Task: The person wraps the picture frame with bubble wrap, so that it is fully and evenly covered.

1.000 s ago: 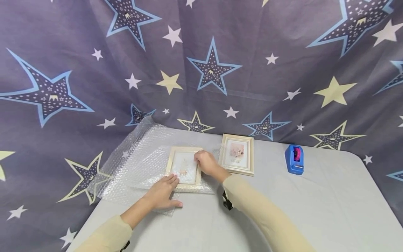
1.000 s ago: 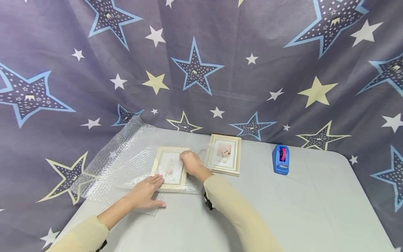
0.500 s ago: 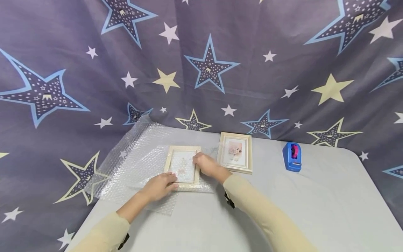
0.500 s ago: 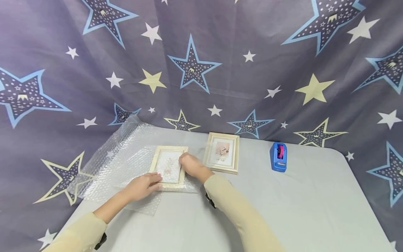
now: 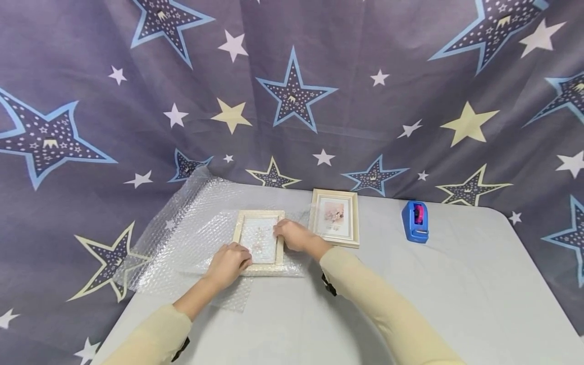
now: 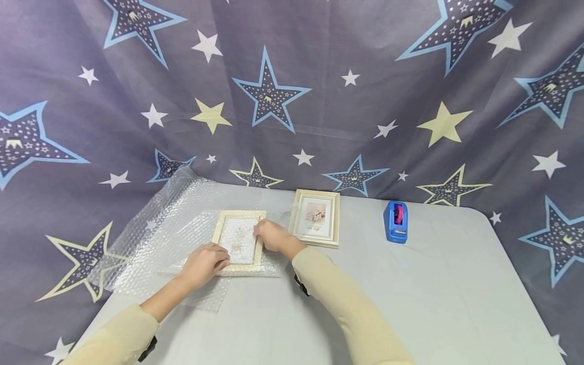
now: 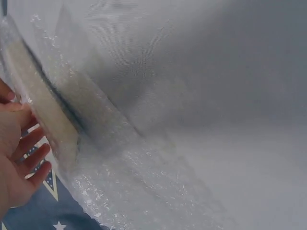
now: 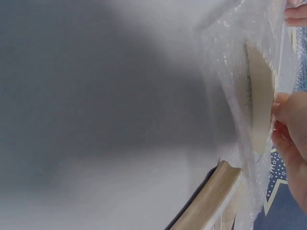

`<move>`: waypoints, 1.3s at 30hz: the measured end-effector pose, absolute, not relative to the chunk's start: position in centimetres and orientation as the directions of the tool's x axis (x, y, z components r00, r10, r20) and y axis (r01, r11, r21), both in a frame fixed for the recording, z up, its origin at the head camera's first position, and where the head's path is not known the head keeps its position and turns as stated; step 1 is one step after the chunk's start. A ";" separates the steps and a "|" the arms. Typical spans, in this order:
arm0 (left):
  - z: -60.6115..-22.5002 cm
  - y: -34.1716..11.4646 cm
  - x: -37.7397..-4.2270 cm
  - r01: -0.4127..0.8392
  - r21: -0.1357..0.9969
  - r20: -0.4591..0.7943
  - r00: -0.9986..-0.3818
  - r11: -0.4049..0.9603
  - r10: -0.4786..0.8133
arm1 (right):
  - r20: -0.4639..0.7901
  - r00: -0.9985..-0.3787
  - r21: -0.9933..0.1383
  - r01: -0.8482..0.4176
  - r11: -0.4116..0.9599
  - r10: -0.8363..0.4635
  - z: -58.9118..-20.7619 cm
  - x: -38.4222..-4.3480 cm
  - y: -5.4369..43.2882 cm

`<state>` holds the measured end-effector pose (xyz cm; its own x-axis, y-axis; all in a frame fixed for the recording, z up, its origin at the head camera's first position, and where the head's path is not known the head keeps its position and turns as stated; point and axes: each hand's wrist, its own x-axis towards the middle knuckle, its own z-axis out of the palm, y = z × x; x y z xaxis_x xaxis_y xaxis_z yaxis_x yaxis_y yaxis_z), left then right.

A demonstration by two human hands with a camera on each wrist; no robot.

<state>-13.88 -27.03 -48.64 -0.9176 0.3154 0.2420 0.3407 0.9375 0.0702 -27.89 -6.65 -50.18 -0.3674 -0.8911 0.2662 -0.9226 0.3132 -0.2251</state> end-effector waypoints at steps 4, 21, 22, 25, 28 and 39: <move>-49.1 -26.8 -14.1 0.344 0.003 0.290 -0.899 0.939 0.328 | 0.238 -0.408 -0.268 -0.900 0.344 -0.881 -49.9 -27.3 -6.5; -50.2 -25.9 -13.8 0.440 0.128 0.159 -0.894 0.889 0.419 | 0.159 -0.444 -0.212 -0.888 0.409 -0.882 -49.5 -25.9 -5.5; -50.2 -25.9 -13.9 0.443 0.139 0.164 -0.892 0.886 0.420 | 0.155 -0.447 -0.217 -0.886 0.411 -0.881 -49.3 -25.9 -5.4; -50.3 -26.1 -14.2 0.467 0.154 0.208 -0.877 0.871 0.433 | 0.131 -0.474 -0.252 -0.865 0.433 -0.871 -48.6 -25.7 -5.0; -50.3 -26.3 -14.6 0.489 0.166 0.233 -0.863 0.856 0.448 | 0.139 -0.510 -0.314 -0.835 0.451 -0.849 -47.6 -25.7 -3.9; -48.9 -27.8 -15.4 0.529 0.099 0.222 -0.838 0.843 0.499 | 0.312 -0.820 -0.492 -0.572 0.656 -0.480 -45.1 -26.5 3.0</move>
<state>-15.36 -27.83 -48.89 -0.8377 0.4992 0.2217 0.5286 0.8431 0.0992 -26.46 3.03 -45.07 -0.8197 -0.4801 0.3123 -0.5719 0.6565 -0.4919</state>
